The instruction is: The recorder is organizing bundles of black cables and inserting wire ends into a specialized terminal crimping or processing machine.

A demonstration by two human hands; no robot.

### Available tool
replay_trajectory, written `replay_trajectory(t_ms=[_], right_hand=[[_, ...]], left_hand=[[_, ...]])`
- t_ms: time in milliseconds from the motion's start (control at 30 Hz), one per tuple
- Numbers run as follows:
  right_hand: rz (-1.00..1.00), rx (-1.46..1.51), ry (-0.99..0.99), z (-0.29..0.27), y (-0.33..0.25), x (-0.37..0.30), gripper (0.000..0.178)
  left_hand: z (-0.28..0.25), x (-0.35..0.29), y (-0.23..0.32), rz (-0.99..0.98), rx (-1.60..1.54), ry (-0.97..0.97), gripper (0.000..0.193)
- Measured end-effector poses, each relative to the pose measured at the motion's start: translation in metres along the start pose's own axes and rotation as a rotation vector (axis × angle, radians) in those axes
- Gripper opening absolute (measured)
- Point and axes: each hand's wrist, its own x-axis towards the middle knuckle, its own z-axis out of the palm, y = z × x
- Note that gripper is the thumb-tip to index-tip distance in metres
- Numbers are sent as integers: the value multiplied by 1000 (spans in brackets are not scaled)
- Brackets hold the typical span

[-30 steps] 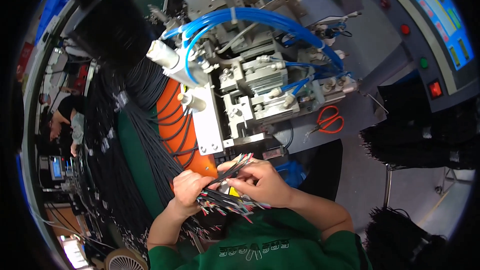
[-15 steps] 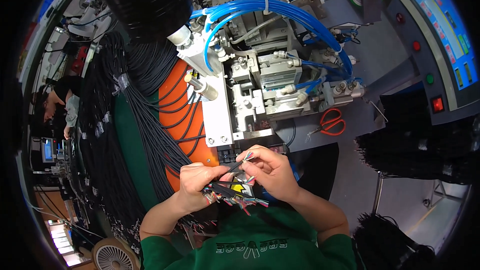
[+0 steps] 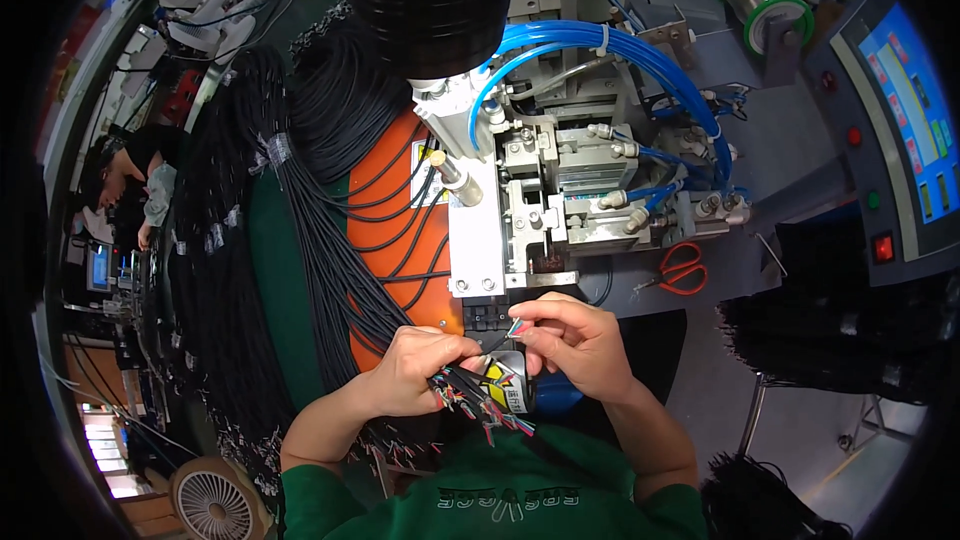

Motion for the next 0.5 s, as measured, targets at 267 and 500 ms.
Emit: replay_trajectory(t_ms=[267,500], right_hand=[[-108,-152,-50,8,9,-1,10],[-510,-781,211,30,25,-8,35]], left_hand=[[8,6,12,47,173,1,48],[16,6,11,36,292,115,34]])
